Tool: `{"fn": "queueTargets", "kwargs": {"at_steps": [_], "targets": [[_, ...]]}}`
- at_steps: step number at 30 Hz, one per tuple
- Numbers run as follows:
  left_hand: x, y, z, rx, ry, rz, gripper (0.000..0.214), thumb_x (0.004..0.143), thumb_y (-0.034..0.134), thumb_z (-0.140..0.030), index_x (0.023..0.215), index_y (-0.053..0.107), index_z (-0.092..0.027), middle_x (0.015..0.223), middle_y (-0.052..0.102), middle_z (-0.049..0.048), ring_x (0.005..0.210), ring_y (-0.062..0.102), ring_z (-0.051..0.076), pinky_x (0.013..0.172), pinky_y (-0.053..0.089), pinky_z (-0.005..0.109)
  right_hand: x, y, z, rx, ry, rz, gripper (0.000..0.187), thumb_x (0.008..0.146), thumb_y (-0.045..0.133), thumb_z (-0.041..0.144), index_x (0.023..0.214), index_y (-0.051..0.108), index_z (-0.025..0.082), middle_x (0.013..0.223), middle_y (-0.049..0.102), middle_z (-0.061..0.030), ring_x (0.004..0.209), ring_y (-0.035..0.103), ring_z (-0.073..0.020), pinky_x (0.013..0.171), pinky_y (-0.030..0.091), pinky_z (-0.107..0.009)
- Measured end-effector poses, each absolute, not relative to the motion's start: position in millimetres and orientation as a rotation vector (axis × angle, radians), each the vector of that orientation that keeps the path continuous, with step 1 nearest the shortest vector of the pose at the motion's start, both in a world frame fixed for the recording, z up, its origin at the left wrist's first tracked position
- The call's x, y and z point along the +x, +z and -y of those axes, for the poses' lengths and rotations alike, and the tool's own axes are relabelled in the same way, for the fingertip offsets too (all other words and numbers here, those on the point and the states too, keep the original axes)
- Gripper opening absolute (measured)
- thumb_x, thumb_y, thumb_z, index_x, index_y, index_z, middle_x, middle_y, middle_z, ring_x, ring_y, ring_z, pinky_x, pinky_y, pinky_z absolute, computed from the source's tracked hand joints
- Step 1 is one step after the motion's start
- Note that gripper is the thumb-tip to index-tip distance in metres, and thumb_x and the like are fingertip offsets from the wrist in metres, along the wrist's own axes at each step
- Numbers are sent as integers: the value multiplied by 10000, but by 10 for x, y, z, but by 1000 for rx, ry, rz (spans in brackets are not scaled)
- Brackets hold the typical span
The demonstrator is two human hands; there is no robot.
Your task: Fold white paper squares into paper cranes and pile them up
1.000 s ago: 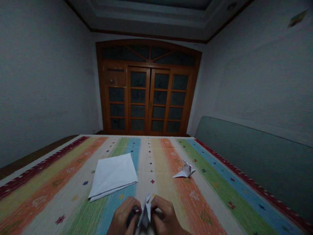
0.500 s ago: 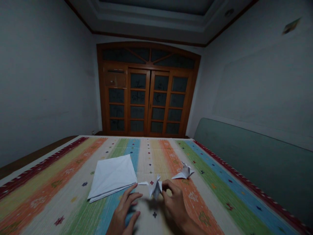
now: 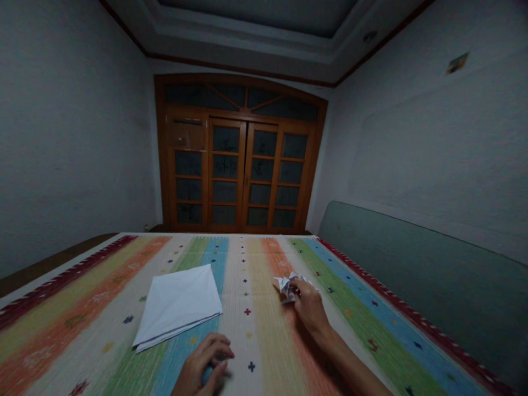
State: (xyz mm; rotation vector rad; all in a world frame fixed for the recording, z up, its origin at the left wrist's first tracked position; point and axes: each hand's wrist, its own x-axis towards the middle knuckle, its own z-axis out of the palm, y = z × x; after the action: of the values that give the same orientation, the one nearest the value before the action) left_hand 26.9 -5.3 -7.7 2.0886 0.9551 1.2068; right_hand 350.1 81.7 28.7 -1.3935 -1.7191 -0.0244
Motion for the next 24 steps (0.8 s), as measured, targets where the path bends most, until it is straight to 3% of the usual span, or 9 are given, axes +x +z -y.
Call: {"fn": "queueTargets", "kwargs": {"at_steps": [5,12,19,24], "targets": [[285,-51,43,2118,1213,-891,319,1028,545,-460,915,746,-240,996,741,81,880,725,232,776,580,282,3576,191,-824,-1542,-117,1772,284,854,487,61,904,737,187,1000,783,-127,953,720,-294,864,514,-357],[313,-20,34,2119,1215,-875,327,1033,543,-462,897,738,-236,948,739,71,851,717,229,774,570,286,3634,28,-876,-1669,-202,1798,320,902,464,62,929,750,204,1002,793,-117,926,734,-271,825,533,-328],[309,-32,48,2108,1200,-864,430,1041,500,-547,882,743,-229,930,741,79,851,716,239,770,573,299,3680,-11,-909,-1573,-297,1800,354,914,464,58,1122,723,179,1143,751,-140,981,732,-289,860,565,-394],[321,-40,36,2105,1202,-873,480,1039,472,-593,881,745,-231,921,740,81,839,711,240,774,572,305,3650,-12,-906,-1467,-351,1803,335,886,495,32,1048,732,203,1087,740,-114,997,706,-291,889,561,-427]]}}
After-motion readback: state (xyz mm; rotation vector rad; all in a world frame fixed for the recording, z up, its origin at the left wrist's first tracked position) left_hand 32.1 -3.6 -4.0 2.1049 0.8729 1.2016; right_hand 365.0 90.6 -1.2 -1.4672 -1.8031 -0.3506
